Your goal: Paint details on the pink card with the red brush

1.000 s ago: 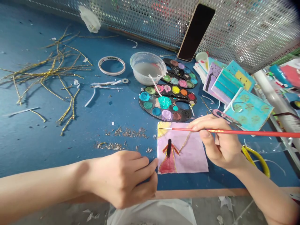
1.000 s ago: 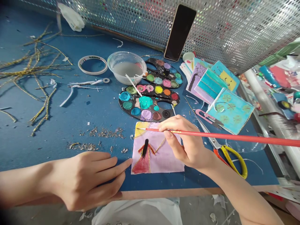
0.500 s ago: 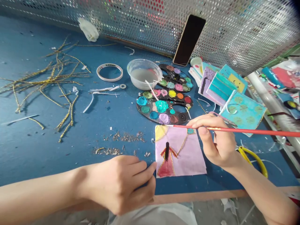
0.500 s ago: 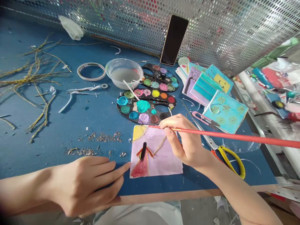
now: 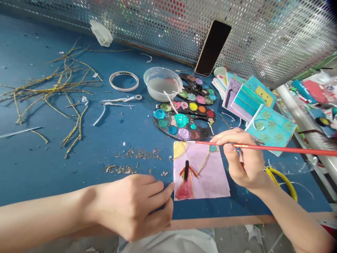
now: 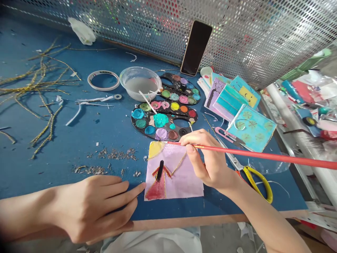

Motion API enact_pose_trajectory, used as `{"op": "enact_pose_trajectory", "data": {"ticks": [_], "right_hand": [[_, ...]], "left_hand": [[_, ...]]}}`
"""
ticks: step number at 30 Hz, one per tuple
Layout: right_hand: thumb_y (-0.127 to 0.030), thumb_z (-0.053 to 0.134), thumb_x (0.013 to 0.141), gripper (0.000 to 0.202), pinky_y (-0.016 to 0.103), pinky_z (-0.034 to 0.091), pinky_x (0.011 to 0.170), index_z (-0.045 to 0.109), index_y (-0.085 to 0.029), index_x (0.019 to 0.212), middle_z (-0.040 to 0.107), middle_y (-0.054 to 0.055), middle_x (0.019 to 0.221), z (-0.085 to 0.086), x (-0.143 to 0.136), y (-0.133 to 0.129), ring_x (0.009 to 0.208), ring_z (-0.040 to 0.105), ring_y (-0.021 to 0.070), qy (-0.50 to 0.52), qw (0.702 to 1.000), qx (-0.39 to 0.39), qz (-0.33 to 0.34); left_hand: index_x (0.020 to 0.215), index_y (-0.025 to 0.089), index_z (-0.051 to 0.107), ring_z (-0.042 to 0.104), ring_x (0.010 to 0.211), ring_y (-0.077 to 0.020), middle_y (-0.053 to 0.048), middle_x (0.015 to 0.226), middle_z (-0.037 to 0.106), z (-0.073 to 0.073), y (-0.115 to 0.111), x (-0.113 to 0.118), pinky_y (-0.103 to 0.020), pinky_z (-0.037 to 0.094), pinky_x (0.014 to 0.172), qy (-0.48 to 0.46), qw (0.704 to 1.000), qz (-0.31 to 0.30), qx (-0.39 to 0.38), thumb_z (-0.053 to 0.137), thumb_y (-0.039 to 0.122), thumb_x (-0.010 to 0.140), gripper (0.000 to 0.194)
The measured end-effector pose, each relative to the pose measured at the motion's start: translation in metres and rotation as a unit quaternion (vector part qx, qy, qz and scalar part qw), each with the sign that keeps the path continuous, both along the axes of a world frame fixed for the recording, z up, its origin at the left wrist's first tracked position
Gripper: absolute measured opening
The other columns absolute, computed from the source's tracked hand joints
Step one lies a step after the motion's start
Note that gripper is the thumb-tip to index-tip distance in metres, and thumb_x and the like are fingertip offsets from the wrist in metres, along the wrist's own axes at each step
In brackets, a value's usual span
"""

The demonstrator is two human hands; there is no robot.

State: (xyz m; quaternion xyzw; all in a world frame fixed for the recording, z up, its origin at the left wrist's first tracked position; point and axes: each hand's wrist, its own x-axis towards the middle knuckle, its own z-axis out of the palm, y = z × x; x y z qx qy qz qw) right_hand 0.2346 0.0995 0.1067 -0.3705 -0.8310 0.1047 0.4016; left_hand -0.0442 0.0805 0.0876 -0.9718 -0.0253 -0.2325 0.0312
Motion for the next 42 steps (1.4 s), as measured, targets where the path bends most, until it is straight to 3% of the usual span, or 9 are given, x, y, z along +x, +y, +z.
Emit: {"op": "enact_pose_trajectory", "data": {"ticks": [7, 23, 27, 32, 36, 42], "right_hand": [[-0.008, 0.051, 0.090, 0.028, 0.035, 0.054, 0.079, 0.059, -0.021, 0.113, 0.068, 0.005, 0.100, 0.0003, -0.0038, -0.0038, 0.094, 0.065, 0.0177, -0.013, 0.998, -0.031, 0.059], [-0.009, 0.050, 0.090, 0.022, 0.034, 0.053, 0.076, 0.059, -0.020, 0.106, 0.068, 0.004, 0.093, 0.0007, -0.0041, -0.0012, 0.087, 0.065, 0.0168, -0.014, 1.000, -0.010, 0.011], [-0.010, 0.050, 0.090, 0.022, 0.035, 0.054, 0.077, 0.059, -0.021, 0.107, 0.068, 0.005, 0.095, 0.0003, -0.0032, -0.0011, 0.089, 0.066, 0.0179, -0.021, 0.999, -0.015, 0.037], [-0.010, 0.050, 0.090, 0.024, 0.036, 0.054, 0.076, 0.059, -0.023, 0.109, 0.069, 0.005, 0.094, 0.0019, -0.0026, -0.0018, 0.088, 0.066, 0.0190, -0.017, 1.000, -0.004, 0.021], [-0.013, 0.049, 0.091, 0.022, 0.037, 0.056, 0.074, 0.059, -0.023, 0.108, 0.070, 0.005, 0.093, 0.0036, -0.0038, -0.0021, 0.088, 0.067, 0.0196, -0.020, 0.997, -0.034, 0.059], [-0.011, 0.049, 0.090, 0.023, 0.037, 0.055, 0.075, 0.059, -0.022, 0.107, 0.068, 0.005, 0.092, 0.0030, -0.0025, -0.0030, 0.087, 0.066, 0.0194, 0.005, 1.000, -0.021, 0.022]], "left_hand": [[0.090, 0.014, 0.069, 0.061, 0.058, -0.0150, -0.013, 0.098, 0.075, -0.0009, -0.0019, -0.0008, -0.028, 0.045, 0.044, 0.003, 1.000, 0.002, 0.000, 0.053, 0.030, 0.087, 0.023], [0.091, 0.015, 0.069, 0.061, 0.060, -0.0138, -0.011, 0.097, 0.075, -0.0028, -0.0028, -0.0034, -0.027, 0.045, 0.045, 0.003, 1.000, 0.004, 0.006, 0.052, 0.032, 0.088, 0.024], [0.090, 0.015, 0.069, 0.061, 0.059, -0.0136, -0.011, 0.096, 0.075, -0.0024, -0.0030, -0.0025, -0.027, 0.045, 0.045, 0.003, 1.000, 0.003, 0.004, 0.052, 0.032, 0.088, 0.025], [0.089, 0.014, 0.069, 0.062, 0.060, -0.0144, -0.013, 0.095, 0.075, -0.0011, -0.0027, -0.0008, -0.027, 0.046, 0.044, 0.000, 1.000, 0.008, 0.002, 0.051, 0.028, 0.088, 0.023], [0.088, 0.015, 0.070, 0.062, 0.059, -0.0136, -0.011, 0.093, 0.075, -0.0002, -0.0025, -0.0005, -0.026, 0.046, 0.045, 0.003, 1.000, 0.005, 0.005, 0.051, 0.030, 0.088, 0.023], [0.086, 0.014, 0.070, 0.062, 0.058, -0.0141, -0.012, 0.090, 0.075, 0.0003, -0.0019, -0.0010, -0.026, 0.047, 0.044, -0.006, 1.000, 0.002, 0.003, 0.051, 0.027, 0.087, 0.023]]}}
